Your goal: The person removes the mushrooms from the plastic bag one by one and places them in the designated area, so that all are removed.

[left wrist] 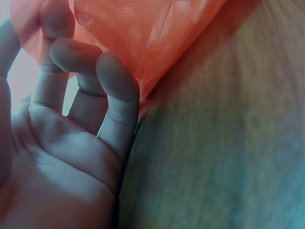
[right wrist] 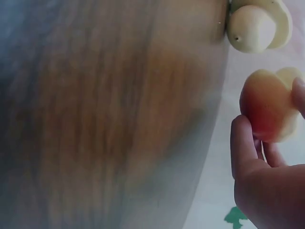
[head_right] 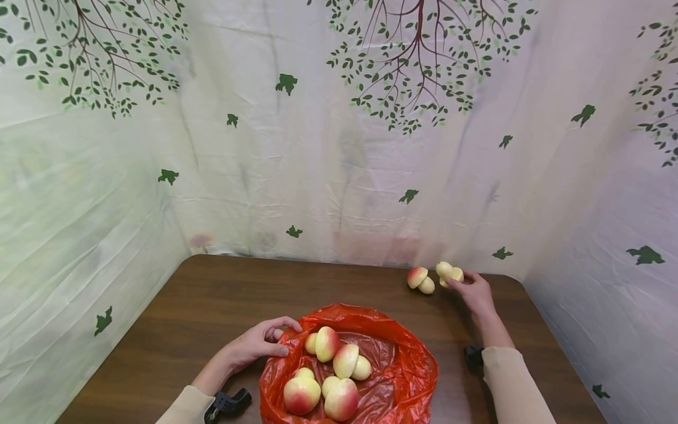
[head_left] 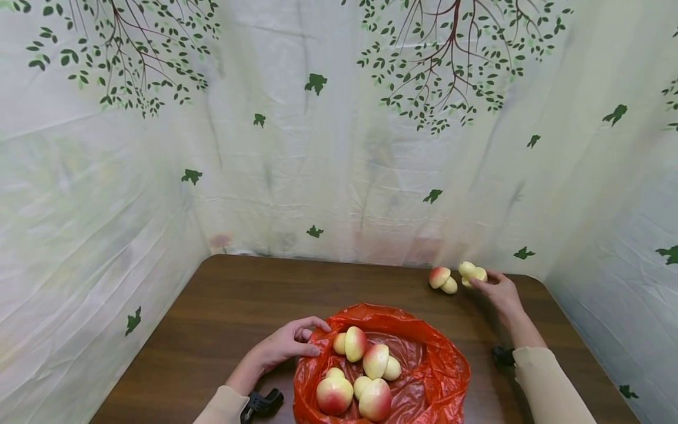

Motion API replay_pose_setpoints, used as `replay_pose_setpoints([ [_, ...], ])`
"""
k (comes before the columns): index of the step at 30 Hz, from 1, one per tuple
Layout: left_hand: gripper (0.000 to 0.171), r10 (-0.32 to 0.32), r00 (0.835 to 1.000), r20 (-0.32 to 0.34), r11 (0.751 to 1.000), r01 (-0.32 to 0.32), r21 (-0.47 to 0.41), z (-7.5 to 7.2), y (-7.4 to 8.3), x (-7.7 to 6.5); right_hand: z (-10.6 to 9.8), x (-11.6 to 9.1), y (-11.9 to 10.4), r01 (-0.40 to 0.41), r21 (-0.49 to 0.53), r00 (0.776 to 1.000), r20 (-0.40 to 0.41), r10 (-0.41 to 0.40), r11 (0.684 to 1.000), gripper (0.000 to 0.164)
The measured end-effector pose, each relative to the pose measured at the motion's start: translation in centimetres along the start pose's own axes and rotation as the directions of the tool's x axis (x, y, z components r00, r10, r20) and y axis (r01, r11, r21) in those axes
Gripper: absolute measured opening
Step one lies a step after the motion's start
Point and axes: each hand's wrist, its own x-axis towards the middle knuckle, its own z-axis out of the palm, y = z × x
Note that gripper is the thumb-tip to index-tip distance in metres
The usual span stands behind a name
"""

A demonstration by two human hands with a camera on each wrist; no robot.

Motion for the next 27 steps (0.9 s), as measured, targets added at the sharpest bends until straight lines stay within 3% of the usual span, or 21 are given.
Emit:
replay_pose_setpoints([
  [19,0.047,0.026,0.999,0.022,1.000,-0.026,-0.011,0.0,-0.1,0.1,1.1,0.8,-0.1,0.005,0.027,0.999,-0.040,-0.004,1.000,0.079],
  [27,0.047,0.017,1.000,0.012,1.000,-0.017,-0.002,0.0,0.0,0.1,1.5,0.9,-0.1,-0.013,0.015,1.000,-0.002,0.013,1.000,0.085],
])
